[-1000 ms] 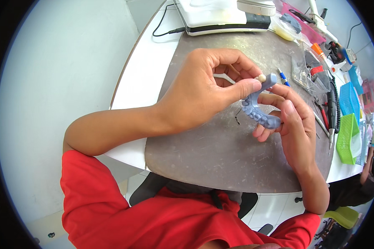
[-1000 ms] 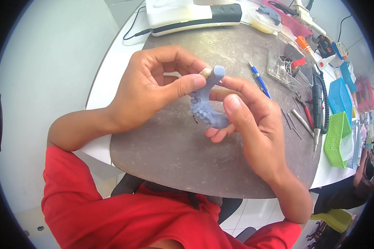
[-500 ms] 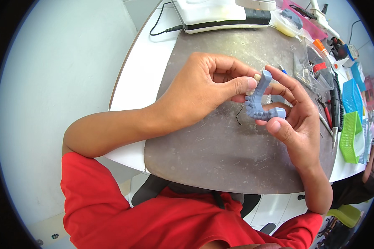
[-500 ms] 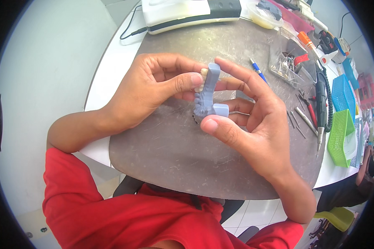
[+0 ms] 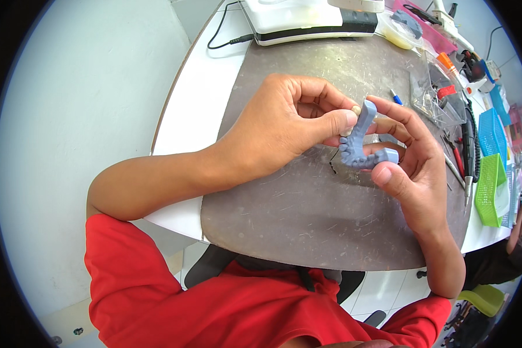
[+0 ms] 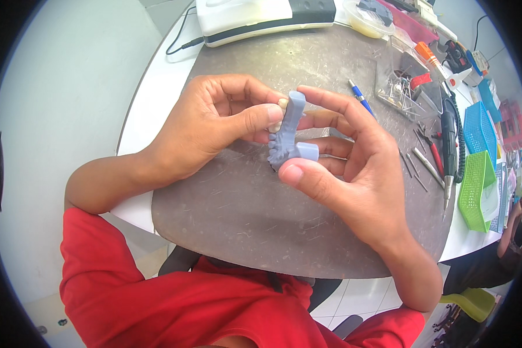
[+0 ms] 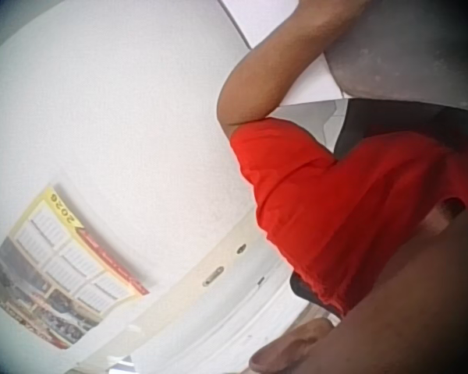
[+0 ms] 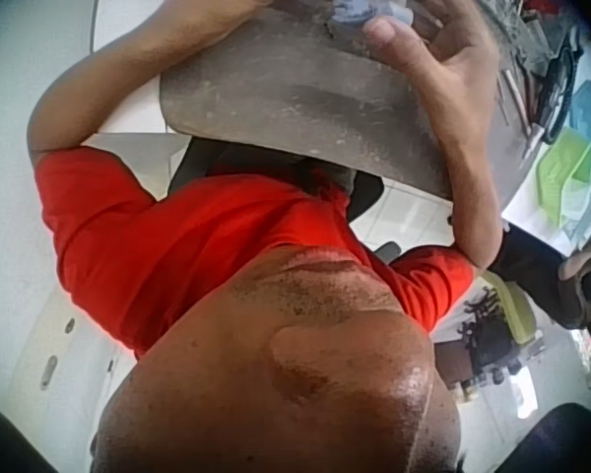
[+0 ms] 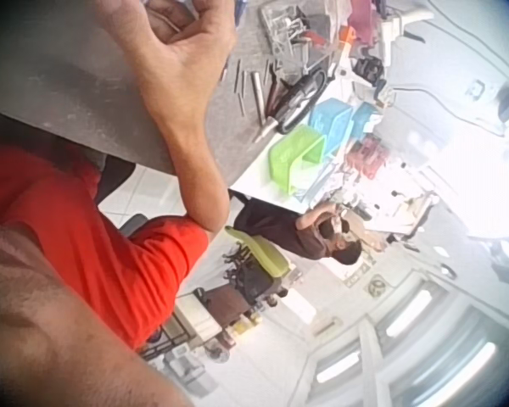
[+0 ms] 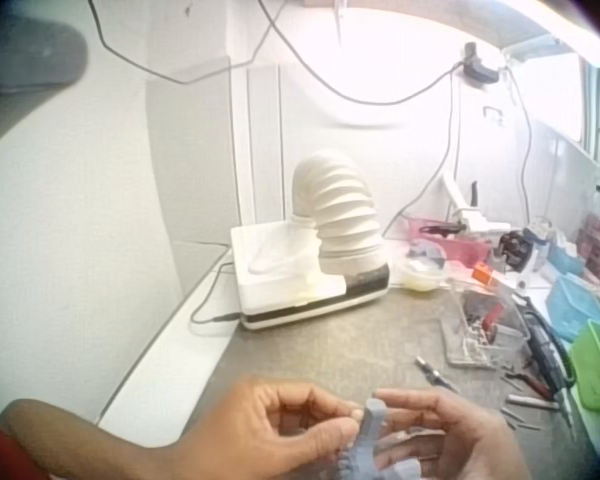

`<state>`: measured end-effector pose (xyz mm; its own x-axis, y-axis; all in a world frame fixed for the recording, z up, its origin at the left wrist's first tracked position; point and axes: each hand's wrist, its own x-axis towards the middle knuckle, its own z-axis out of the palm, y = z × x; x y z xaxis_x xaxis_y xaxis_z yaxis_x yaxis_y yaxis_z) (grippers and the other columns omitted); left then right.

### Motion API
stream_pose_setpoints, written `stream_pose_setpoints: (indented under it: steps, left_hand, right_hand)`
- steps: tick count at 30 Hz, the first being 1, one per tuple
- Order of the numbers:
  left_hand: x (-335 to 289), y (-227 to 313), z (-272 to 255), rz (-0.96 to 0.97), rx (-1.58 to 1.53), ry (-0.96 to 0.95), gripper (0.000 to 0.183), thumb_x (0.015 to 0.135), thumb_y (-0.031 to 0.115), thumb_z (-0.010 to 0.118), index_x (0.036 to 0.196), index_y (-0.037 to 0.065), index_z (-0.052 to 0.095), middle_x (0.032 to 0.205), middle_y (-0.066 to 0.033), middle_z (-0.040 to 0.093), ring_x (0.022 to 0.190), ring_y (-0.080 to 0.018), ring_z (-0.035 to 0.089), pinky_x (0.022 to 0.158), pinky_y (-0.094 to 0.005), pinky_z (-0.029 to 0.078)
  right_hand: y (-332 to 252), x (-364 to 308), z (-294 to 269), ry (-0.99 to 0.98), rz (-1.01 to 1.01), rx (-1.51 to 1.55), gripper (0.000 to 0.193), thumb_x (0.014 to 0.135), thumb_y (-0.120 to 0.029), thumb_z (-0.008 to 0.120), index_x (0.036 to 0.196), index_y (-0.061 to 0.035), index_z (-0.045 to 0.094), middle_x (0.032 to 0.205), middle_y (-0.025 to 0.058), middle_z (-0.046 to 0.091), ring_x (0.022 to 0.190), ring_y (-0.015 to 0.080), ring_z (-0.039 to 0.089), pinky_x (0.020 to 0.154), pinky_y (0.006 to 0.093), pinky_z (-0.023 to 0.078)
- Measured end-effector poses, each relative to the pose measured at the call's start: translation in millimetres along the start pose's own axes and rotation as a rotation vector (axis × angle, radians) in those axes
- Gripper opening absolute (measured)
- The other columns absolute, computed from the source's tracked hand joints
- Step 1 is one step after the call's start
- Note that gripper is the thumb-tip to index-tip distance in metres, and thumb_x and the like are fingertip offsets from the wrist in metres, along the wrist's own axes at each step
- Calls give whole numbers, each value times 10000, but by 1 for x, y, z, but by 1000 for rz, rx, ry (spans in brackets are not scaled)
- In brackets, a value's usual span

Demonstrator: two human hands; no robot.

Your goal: The person uses a blue pen-like tool to mark a grey dental mold. They then use a rotary tool to grind and shape a small set of artificial teeth. The person repeatedly fits the teeth into the mold to check alignment and continues refining the shape with the rotary tool.

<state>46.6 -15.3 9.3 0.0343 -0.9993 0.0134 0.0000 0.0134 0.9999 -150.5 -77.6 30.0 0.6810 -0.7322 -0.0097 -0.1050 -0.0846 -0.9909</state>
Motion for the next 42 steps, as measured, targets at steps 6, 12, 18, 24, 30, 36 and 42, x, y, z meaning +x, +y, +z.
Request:
stream_pose_setpoints:
  steps: [6, 12, 18, 24, 30, 36, 42]
  left_hand:
    - [0, 0, 1, -6, -17, -5, 229, 918, 171, 665, 1071, 1, 661, 1008, -73, 675, 922, -113, 641, 817, -272, 551]
    - [1, 1, 1, -13, -115, 2, 232, 927, 168, 650, 1102, 17, 628, 1054, -61, 638, 970, -110, 620, 833, -264, 550]
    - [1, -2, -1, -29, -168, -20, 184, 921, 153, 663, 1046, 25, 622, 1027, -53, 636, 943, -104, 620, 828, -259, 551]
    - [-3, -4, -1, -42, -142, 5, 160, 915, 151, 674, 1008, 31, 624, 991, -55, 650, 927, -111, 625, 814, -272, 549]
    - [-3, 2, -1, 53, -136, 18, 173, 910, 154, 680, 997, 12, 634, 974, -64, 662, 896, -115, 637, 787, -274, 555]
    - [-5, 7, -2, 59, -179, -16, 167, 905, 157, 688, 1000, 32, 632, 1049, -78, 661, 938, -125, 629, 787, -289, 558]
    - [-7, 8, -4, 71, -192, -39, 184, 898, 148, 695, 1020, 29, 627, 1071, -84, 654, 948, -131, 628, 789, -292, 559]
  right_hand:
    - [5, 1, -2, -3, -32, -27, 906, 689, -513, 798, 1351, 22, 486, 1075, 128, 597, 925, 176, 626, 832, 290, 503]
    - [2, 0, -1, 11, -18, -15, 913, 691, -521, 793, 1356, 21, 483, 1078, 125, 595, 921, 173, 626, 829, 291, 502]
    - [2, 0, -1, 10, -25, -3, 954, 675, -539, 812, 1365, 28, 476, 1083, 123, 594, 902, 169, 633, 814, 278, 503]
    - [7, 1, -1, -11, -5, 2, 1047, 632, -574, 839, 1385, 41, 451, 1083, 115, 598, 908, 169, 643, 808, 268, 517]
    - [4, 3, -6, -14, -40, 43, 1073, 625, -604, 836, 1383, 49, 447, 1089, 120, 608, 910, 172, 669, 816, 265, 533]
    - [3, 3, -9, -29, -50, 72, 1137, 620, -648, 815, 1394, 76, 401, 1127, 150, 609, 923, 211, 698, 833, 297, 564]
    - [2, 2, -10, -30, -31, 128, 1156, 623, -635, 819, 1403, 90, 368, 1162, 172, 598, 921, 238, 706, 840, 336, 580]
